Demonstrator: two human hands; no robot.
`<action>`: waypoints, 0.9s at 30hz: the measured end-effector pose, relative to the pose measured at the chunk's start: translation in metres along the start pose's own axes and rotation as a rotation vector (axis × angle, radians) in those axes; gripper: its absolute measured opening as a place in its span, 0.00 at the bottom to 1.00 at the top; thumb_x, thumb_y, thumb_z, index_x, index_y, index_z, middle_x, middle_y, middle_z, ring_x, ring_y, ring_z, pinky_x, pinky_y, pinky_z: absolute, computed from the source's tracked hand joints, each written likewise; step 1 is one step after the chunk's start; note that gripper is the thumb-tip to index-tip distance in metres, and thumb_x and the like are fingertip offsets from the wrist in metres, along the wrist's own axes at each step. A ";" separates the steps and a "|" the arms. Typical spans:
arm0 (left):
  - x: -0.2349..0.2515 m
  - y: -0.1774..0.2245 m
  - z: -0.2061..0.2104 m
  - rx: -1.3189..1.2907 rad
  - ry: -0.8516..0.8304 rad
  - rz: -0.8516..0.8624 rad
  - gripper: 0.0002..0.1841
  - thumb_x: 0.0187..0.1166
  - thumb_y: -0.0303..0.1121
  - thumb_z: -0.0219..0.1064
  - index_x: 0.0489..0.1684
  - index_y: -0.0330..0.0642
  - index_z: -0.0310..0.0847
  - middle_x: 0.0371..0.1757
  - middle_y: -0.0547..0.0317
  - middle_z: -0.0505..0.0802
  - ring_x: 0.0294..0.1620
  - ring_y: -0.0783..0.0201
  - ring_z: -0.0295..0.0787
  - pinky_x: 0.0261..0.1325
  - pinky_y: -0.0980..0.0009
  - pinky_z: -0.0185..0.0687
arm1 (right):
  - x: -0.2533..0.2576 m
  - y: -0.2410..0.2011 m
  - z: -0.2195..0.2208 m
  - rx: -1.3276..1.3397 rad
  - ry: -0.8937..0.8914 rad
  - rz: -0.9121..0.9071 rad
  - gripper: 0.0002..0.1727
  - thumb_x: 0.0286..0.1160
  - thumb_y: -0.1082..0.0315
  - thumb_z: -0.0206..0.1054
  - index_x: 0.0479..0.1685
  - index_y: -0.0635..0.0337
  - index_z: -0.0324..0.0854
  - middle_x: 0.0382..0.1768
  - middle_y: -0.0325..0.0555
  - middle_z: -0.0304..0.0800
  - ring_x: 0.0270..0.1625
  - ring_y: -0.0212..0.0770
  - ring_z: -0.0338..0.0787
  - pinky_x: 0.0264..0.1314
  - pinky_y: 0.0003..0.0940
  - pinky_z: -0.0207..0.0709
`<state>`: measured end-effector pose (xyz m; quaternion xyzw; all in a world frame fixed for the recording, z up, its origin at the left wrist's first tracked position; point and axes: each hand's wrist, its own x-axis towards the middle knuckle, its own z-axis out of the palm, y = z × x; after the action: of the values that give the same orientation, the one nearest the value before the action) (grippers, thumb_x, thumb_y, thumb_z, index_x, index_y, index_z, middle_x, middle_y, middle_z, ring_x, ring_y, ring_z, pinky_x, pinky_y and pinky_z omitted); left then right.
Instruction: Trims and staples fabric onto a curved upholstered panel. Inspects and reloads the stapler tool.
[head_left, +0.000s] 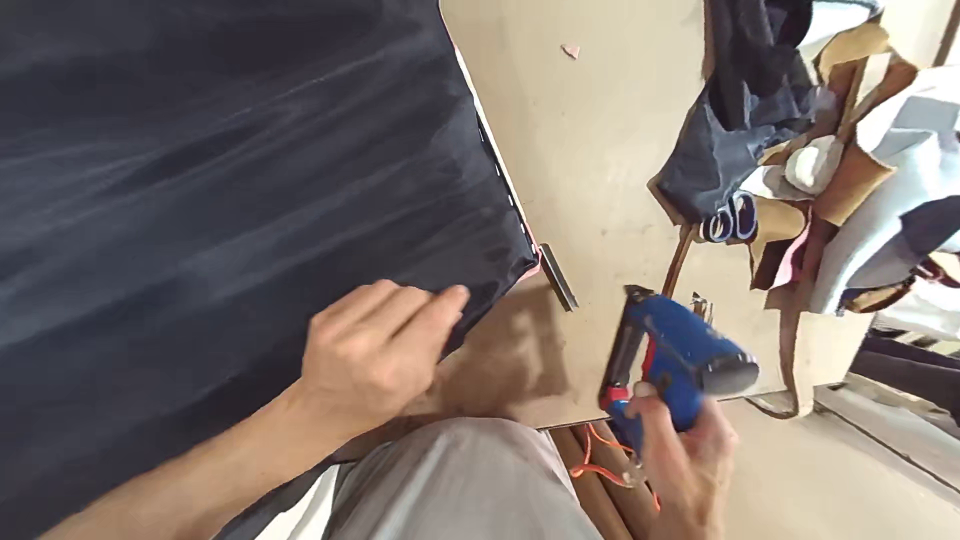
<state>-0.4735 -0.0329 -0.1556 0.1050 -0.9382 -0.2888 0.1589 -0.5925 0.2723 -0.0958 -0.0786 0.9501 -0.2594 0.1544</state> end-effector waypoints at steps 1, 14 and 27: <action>-0.013 -0.001 -0.007 0.042 -0.002 -0.053 0.12 0.86 0.37 0.65 0.53 0.44 0.93 0.36 0.50 0.95 0.38 0.52 0.91 0.40 0.60 0.84 | 0.003 0.013 -0.004 -0.041 0.002 0.004 0.27 0.78 0.47 0.63 0.58 0.64 0.82 0.31 0.36 0.90 0.28 0.28 0.89 0.30 0.34 0.87; -0.116 0.030 0.001 0.315 0.025 -0.383 0.21 0.80 0.51 0.70 0.60 0.48 0.93 0.54 0.48 0.94 0.54 0.51 0.90 0.58 0.60 0.85 | 0.060 0.069 0.003 -0.357 -0.045 -0.209 0.31 0.79 0.47 0.63 0.73 0.59 0.83 0.67 0.68 0.83 0.65 0.68 0.85 0.61 0.70 0.76; -0.108 0.033 -0.016 0.599 0.201 -0.050 0.10 0.82 0.30 0.63 0.43 0.40 0.93 0.32 0.52 0.95 0.38 0.51 0.92 0.39 0.59 0.84 | -0.050 -0.045 0.135 -0.039 -0.226 -0.993 0.22 0.78 0.57 0.65 0.68 0.53 0.87 0.70 0.47 0.89 0.74 0.48 0.86 0.68 0.45 0.84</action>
<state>-0.3709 0.0166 -0.1494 0.1982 -0.9583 0.0083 0.2059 -0.4974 0.1823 -0.1703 -0.5509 0.7803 -0.2736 0.1128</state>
